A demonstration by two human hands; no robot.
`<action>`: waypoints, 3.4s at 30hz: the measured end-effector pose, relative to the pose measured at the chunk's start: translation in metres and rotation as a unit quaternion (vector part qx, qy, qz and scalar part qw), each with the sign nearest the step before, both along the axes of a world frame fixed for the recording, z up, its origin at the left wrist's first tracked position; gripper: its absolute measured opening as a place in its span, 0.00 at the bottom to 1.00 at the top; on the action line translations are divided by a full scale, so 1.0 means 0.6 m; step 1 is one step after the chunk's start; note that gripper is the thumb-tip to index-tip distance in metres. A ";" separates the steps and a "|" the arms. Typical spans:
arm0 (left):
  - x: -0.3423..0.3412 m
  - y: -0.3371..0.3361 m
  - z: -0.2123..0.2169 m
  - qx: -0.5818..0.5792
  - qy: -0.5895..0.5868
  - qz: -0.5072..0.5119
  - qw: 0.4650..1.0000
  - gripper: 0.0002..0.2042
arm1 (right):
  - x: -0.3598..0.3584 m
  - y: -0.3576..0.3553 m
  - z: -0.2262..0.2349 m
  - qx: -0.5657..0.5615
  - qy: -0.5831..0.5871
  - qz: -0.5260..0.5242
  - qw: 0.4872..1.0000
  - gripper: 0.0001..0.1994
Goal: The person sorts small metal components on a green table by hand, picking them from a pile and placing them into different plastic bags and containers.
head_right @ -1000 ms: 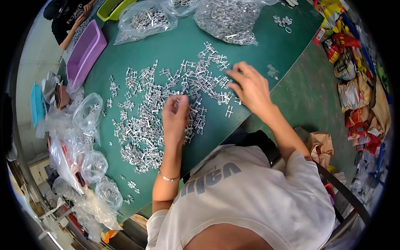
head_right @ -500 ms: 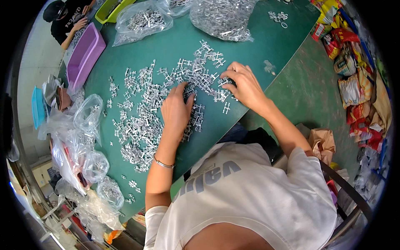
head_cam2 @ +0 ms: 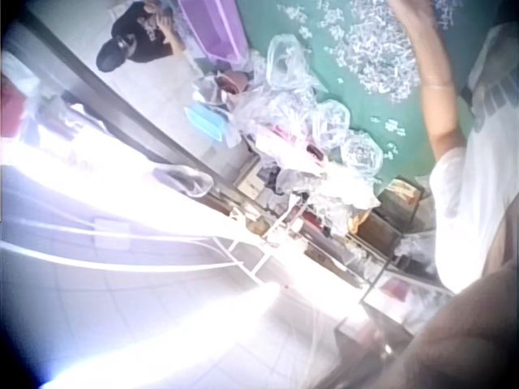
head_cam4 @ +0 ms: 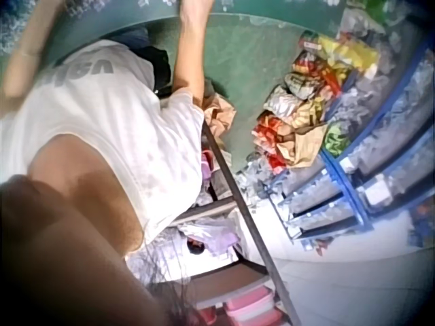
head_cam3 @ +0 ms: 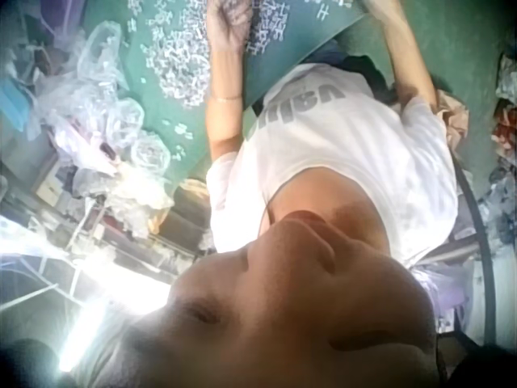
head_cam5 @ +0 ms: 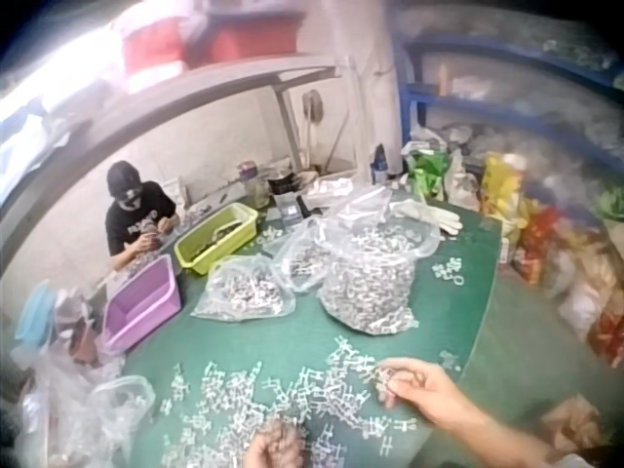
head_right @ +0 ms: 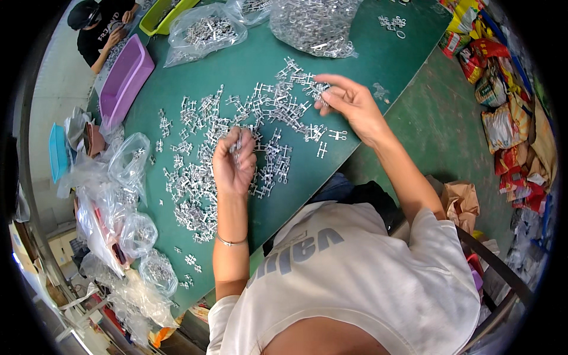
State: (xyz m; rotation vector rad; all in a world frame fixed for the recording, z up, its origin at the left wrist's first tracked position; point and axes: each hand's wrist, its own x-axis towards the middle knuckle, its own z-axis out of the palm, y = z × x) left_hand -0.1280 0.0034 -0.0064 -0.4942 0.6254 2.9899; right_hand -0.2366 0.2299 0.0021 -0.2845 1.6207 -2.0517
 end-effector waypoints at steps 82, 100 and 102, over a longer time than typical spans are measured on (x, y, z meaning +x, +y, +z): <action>0.228 0.074 0.009 0.053 -0.175 0.139 0.973 0.14 | 0.261 -0.162 -0.007 0.085 0.479 0.180 0.855 0.16; 0.361 0.016 -0.017 -0.680 -0.257 0.243 0.642 0.06 | 0.191 -0.237 -0.011 0.254 0.640 0.239 0.685 0.12; 0.361 0.004 -0.019 -0.742 -0.277 0.231 0.566 0.10 | 0.202 -0.237 -0.002 0.254 0.618 0.231 0.707 0.12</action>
